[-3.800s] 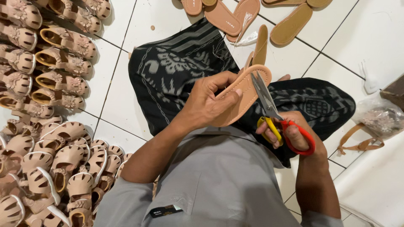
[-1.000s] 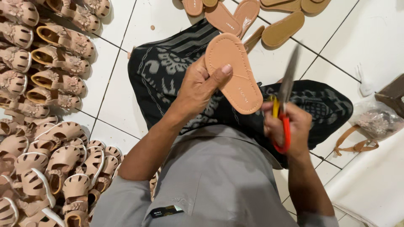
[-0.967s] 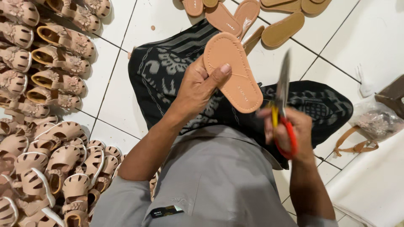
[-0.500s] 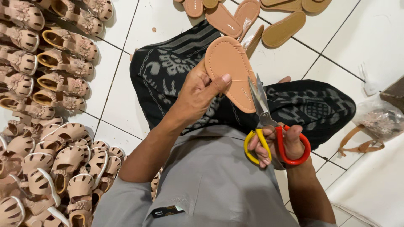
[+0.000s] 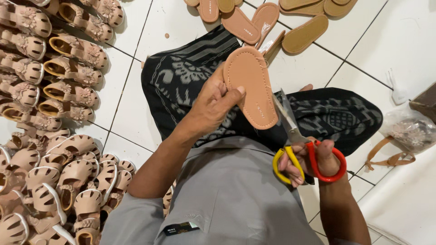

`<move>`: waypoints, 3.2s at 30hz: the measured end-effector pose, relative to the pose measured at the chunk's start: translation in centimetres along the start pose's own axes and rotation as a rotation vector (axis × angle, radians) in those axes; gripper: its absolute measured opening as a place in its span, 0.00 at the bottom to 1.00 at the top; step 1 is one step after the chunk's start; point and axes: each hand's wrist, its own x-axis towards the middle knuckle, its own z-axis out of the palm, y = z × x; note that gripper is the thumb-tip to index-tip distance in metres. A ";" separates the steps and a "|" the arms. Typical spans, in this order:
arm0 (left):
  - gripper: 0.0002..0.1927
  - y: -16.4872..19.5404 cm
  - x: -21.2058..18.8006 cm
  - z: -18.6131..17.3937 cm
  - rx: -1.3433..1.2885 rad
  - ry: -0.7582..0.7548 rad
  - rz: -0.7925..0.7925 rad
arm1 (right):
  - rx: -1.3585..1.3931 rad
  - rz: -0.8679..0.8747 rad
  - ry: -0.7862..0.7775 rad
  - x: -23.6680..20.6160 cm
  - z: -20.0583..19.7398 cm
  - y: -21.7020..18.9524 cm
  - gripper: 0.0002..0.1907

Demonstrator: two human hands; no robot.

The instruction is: The person sits on the workshop floor and uses scissors to trim excess material from the edge of a foam sandal insole, rotating the insole to trim around its outline, then places the finished insole on the floor with a pile of other insoles and picks up the next one.

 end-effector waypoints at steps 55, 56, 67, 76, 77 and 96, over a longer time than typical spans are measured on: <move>0.17 -0.7 -0.9 1.2 -0.702 -0.173 0.002 | 0.000 -0.006 -0.028 3.5 4.0 -1.4 0.51; 0.18 -0.6 -0.9 1.3 -0.695 -0.161 -0.022 | 0.007 -0.011 -0.026 3.6 4.0 -1.3 0.51; 0.22 -0.7 -0.5 1.9 -0.380 0.056 -0.112 | -0.135 0.049 0.157 3.1 3.6 -0.3 0.53; 0.22 -0.5 -0.2 1.7 -0.389 0.100 -0.082 | -0.101 0.025 0.076 2.5 3.9 -1.3 0.56; 0.22 -0.6 -0.2 1.7 -0.396 0.099 -0.079 | -0.089 0.029 0.068 2.6 3.9 -1.3 0.56; 0.22 -0.7 -0.1 1.9 -0.318 0.075 -0.027 | -0.078 0.027 0.058 2.3 3.7 -1.1 0.52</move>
